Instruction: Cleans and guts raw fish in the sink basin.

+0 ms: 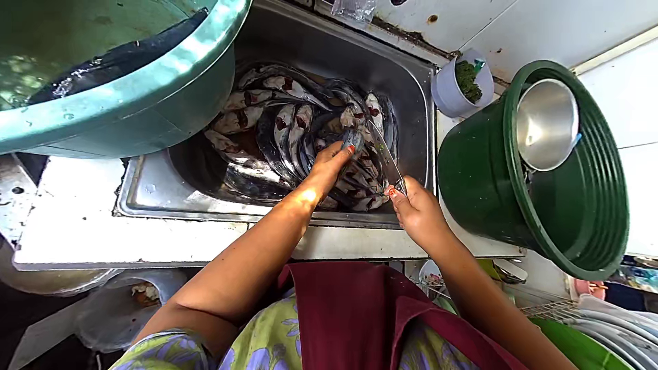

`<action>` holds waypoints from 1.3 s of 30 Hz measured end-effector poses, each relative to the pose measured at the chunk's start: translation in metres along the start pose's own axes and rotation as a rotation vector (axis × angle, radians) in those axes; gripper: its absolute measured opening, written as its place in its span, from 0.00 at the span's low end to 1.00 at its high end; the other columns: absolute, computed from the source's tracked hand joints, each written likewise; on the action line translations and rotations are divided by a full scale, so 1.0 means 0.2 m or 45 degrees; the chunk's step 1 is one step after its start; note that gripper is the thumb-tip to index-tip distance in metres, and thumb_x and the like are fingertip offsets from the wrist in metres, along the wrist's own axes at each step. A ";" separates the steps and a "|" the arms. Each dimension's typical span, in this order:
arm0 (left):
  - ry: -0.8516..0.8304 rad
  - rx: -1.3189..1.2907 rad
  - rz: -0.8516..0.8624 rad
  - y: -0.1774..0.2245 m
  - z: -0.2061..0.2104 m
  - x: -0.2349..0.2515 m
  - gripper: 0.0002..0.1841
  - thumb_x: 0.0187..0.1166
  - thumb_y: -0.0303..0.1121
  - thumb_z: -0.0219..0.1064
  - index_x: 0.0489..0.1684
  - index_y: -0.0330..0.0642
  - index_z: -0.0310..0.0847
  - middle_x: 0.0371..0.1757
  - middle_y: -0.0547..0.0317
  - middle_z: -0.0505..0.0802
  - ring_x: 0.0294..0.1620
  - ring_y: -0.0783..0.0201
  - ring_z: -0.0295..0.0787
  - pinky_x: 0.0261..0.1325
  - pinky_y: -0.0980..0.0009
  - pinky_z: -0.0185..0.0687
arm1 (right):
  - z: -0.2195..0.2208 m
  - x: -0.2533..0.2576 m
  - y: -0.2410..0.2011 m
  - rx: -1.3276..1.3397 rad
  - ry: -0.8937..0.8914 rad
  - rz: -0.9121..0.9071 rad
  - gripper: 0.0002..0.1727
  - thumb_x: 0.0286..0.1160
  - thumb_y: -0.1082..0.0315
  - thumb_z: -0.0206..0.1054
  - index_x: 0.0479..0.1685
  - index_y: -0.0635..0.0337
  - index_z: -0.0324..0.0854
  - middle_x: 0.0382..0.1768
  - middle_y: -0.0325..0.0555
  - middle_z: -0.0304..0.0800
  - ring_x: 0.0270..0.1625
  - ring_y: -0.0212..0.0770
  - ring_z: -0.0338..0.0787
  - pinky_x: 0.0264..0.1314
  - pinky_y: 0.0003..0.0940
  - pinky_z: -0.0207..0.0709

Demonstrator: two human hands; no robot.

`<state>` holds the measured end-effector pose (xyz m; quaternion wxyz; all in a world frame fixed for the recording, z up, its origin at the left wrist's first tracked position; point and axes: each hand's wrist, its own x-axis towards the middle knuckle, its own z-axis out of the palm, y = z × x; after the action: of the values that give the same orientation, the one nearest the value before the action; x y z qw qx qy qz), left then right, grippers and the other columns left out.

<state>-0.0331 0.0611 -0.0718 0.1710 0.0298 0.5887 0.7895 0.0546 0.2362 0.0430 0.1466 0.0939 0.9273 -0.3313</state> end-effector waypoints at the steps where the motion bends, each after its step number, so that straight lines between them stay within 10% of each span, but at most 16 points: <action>1: -0.010 -0.081 -0.044 0.01 0.00 0.00 0.16 0.90 0.43 0.50 0.50 0.43 0.81 0.31 0.65 0.84 0.27 0.74 0.76 0.32 0.76 0.74 | 0.00 0.00 0.00 -0.030 0.002 0.011 0.09 0.91 0.64 0.54 0.47 0.59 0.75 0.22 0.42 0.73 0.20 0.37 0.76 0.26 0.38 0.75; 10: 0.029 -0.146 -0.314 0.00 0.01 0.00 0.17 0.79 0.32 0.46 0.58 0.46 0.78 0.33 0.64 0.85 0.27 0.72 0.78 0.29 0.76 0.73 | -0.01 0.05 -0.04 -0.417 -0.096 0.168 0.13 0.92 0.60 0.57 0.51 0.62 0.77 0.36 0.55 0.86 0.44 0.55 0.89 0.49 0.58 0.81; 31: -0.161 0.129 -0.053 -0.02 0.02 -0.01 0.21 0.72 0.26 0.50 0.62 0.40 0.80 0.43 0.62 0.88 0.39 0.74 0.83 0.43 0.72 0.80 | 0.12 0.32 -0.26 -0.516 -0.137 0.096 0.16 0.93 0.58 0.52 0.62 0.63 0.72 0.43 0.59 0.88 0.51 0.60 0.92 0.51 0.59 0.84; 35: -0.078 -0.010 -0.050 0.00 0.02 0.00 0.19 0.71 0.25 0.49 0.59 0.41 0.78 0.36 0.64 0.86 0.29 0.75 0.79 0.33 0.75 0.77 | 0.08 0.15 -0.17 -0.482 -0.106 0.009 0.15 0.92 0.60 0.55 0.59 0.64 0.73 0.35 0.58 0.86 0.41 0.60 0.91 0.43 0.61 0.84; 39: -0.072 0.175 -0.078 0.03 0.00 0.00 0.20 0.73 0.27 0.52 0.63 0.38 0.80 0.45 0.56 0.87 0.41 0.68 0.82 0.45 0.66 0.79 | 0.04 0.04 -0.15 -0.558 -0.242 0.175 0.14 0.93 0.61 0.53 0.61 0.65 0.72 0.37 0.57 0.86 0.46 0.57 0.91 0.52 0.57 0.83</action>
<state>-0.0342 0.0590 -0.0659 0.2092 0.0458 0.6372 0.7404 0.0407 0.2088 0.0512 0.2723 0.0911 0.9505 -0.1188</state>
